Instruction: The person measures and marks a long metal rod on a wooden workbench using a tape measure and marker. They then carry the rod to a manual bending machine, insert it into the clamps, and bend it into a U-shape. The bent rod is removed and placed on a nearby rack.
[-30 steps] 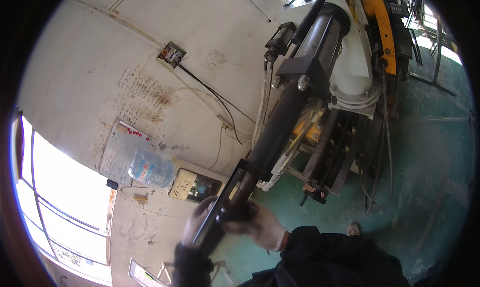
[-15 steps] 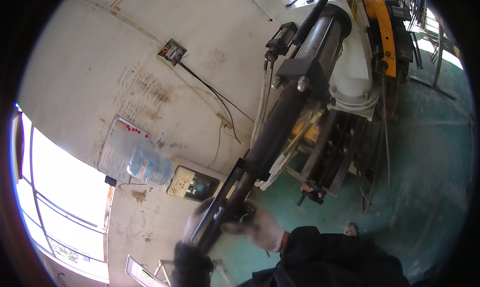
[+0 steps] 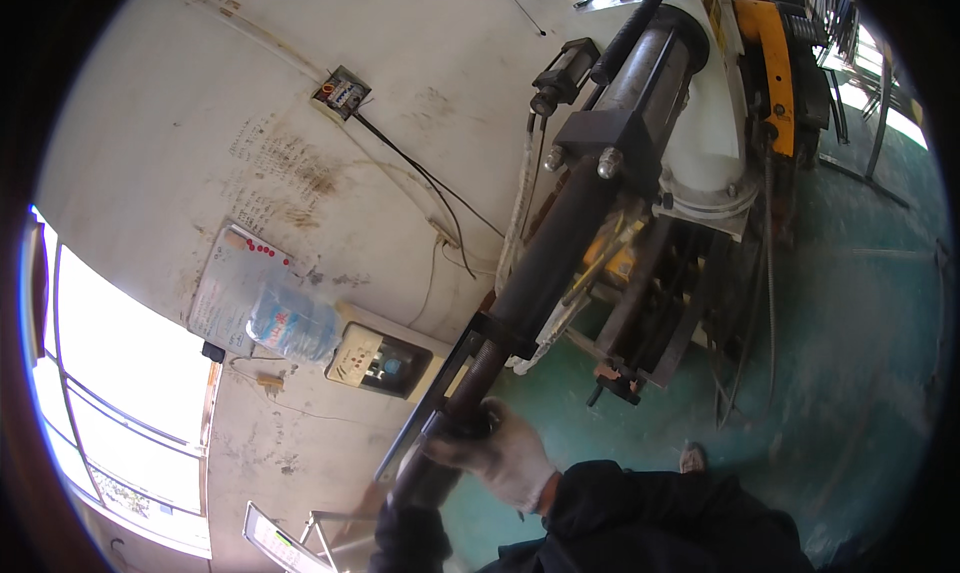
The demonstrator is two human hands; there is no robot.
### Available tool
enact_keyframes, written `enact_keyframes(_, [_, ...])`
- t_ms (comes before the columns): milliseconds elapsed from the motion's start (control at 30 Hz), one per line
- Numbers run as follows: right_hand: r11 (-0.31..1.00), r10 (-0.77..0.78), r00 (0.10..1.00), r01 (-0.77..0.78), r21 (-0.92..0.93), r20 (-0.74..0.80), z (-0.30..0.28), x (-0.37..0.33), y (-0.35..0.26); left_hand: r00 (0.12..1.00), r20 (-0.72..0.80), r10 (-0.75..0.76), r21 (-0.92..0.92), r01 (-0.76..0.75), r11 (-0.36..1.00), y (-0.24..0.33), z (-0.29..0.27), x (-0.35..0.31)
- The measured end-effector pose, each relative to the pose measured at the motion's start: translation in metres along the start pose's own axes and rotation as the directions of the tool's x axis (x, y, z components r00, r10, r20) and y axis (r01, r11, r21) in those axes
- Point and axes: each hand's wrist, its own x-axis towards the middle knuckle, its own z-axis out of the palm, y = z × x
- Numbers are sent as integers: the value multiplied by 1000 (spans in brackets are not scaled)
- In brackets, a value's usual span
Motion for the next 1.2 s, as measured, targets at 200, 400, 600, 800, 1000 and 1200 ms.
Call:
enact_keyframes(200, [992,-122,991,123,10,-61,3,-4,9,967,235,-100,114,75,991,-51,1,-22])
enact_keyframes(400, [976,-200,902,220,8,-381,-53,-13,34,845,440,-303,-285,451,846,-64,8,-36])
enact_keyframes(600, [945,-107,734,284,160,-671,-56,4,59,796,573,-193,-230,382,895,-49,20,-30])
enact_keyframes(800, [976,-198,763,96,-195,-616,-76,-1,83,866,490,97,-542,215,813,-86,-3,-11])
enact_keyframes(1000, [860,-88,923,-119,-496,-374,-78,-17,90,933,305,190,-504,-12,864,-82,-27,13])
enact_keyframes(1200, [619,-197,977,58,-783,-83,-102,23,155,954,279,113,-330,-16,944,-89,-31,19])
